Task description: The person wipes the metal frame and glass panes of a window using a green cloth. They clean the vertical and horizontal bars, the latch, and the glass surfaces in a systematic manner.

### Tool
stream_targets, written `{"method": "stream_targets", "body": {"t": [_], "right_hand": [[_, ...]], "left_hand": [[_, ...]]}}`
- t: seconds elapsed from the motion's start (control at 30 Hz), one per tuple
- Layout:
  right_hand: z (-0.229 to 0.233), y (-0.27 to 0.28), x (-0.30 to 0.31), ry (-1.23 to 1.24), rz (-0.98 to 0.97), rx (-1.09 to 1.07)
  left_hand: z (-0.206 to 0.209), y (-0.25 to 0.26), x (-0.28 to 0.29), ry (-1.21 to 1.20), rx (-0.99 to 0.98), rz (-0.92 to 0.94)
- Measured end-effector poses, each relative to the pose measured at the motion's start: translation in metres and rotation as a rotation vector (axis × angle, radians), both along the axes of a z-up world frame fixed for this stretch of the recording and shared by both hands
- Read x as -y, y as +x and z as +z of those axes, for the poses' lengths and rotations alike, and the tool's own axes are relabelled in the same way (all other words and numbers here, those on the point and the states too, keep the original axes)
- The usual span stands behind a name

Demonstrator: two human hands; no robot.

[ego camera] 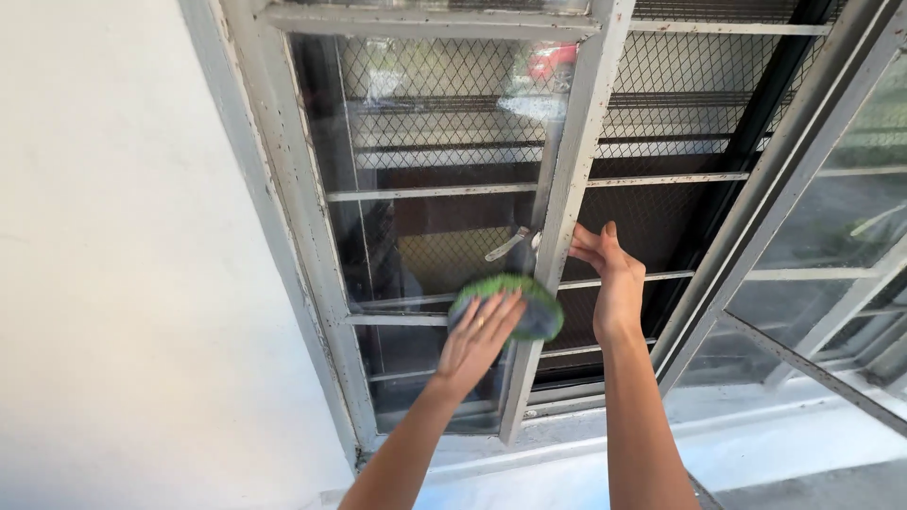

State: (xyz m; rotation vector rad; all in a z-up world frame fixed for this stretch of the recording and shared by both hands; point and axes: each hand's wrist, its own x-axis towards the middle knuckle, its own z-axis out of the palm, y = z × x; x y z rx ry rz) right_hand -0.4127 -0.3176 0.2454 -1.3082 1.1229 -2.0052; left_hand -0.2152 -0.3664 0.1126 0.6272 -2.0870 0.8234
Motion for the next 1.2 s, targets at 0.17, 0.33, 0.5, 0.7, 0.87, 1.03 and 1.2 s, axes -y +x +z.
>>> {"method": "stream_targets", "body": {"t": [0.17, 0.33, 0.5, 0.7, 0.87, 1.03, 1.2], "right_hand": [[-0.011, -0.010, -0.002, -0.078, -0.002, -0.044], [-0.010, -0.005, -0.007, -0.079, 0.022, 0.058], [-0.004, 0.004, -0.008, -0.148, 0.055, 0.107], [-0.008, 0.008, -0.007, -0.182, 0.025, 0.104], [-0.029, 0.009, 0.004, -0.243, -0.060, 0.189], [-0.041, 0.044, 0.012, -0.485, -0.208, 0.312], [-0.033, 0.063, 0.007, -0.478, -0.230, 0.422]], "left_hand": [[0.080, -0.041, 0.005, 0.046, -0.298, -0.091], [0.030, -0.034, -0.007, 0.025, -0.127, -0.028], [-0.062, 0.048, -0.003, 0.015, 0.002, -0.007], [-0.085, 0.148, 0.014, 0.064, -0.200, 0.385], [-0.101, 0.093, 0.018, 0.285, -0.610, 0.484], [-0.076, 0.052, -0.017, 0.331, -0.670, 0.214], [0.044, 0.077, -0.014, 0.341, -0.653, 0.214]]}}
